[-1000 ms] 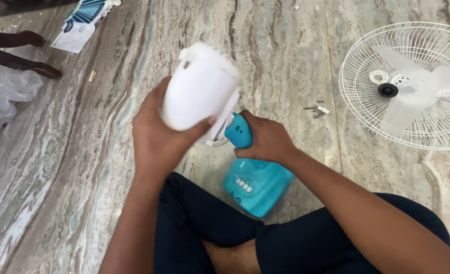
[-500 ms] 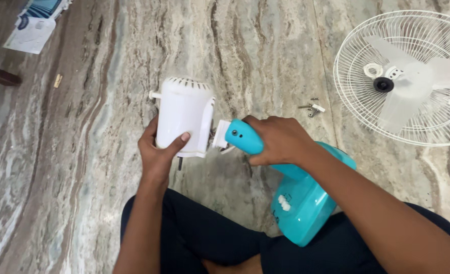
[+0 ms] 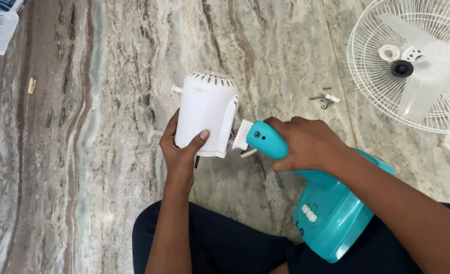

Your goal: The person assembles a small desk fan by attaching the motor housing to the base using a screwdriver. They secure the components with screws and align the parts to complete the assembly.

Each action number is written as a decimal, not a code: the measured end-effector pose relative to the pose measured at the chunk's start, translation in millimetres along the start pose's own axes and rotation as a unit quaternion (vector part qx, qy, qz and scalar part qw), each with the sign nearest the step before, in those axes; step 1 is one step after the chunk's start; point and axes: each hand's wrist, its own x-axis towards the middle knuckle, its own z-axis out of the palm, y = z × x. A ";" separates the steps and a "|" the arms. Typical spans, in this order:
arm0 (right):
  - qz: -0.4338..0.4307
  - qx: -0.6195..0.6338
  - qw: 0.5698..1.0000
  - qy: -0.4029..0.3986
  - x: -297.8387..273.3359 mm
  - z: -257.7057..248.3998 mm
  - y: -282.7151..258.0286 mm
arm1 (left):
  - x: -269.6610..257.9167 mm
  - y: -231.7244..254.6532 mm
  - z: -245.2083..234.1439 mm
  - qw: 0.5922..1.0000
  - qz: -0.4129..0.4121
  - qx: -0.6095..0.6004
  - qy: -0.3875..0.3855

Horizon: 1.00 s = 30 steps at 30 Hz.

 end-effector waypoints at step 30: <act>0.006 -0.096 0.995 -0.018 -6.0 0.7 -11.1 | 8.5 -11.8 -4.7 0.998 -0.042 0.019 -0.044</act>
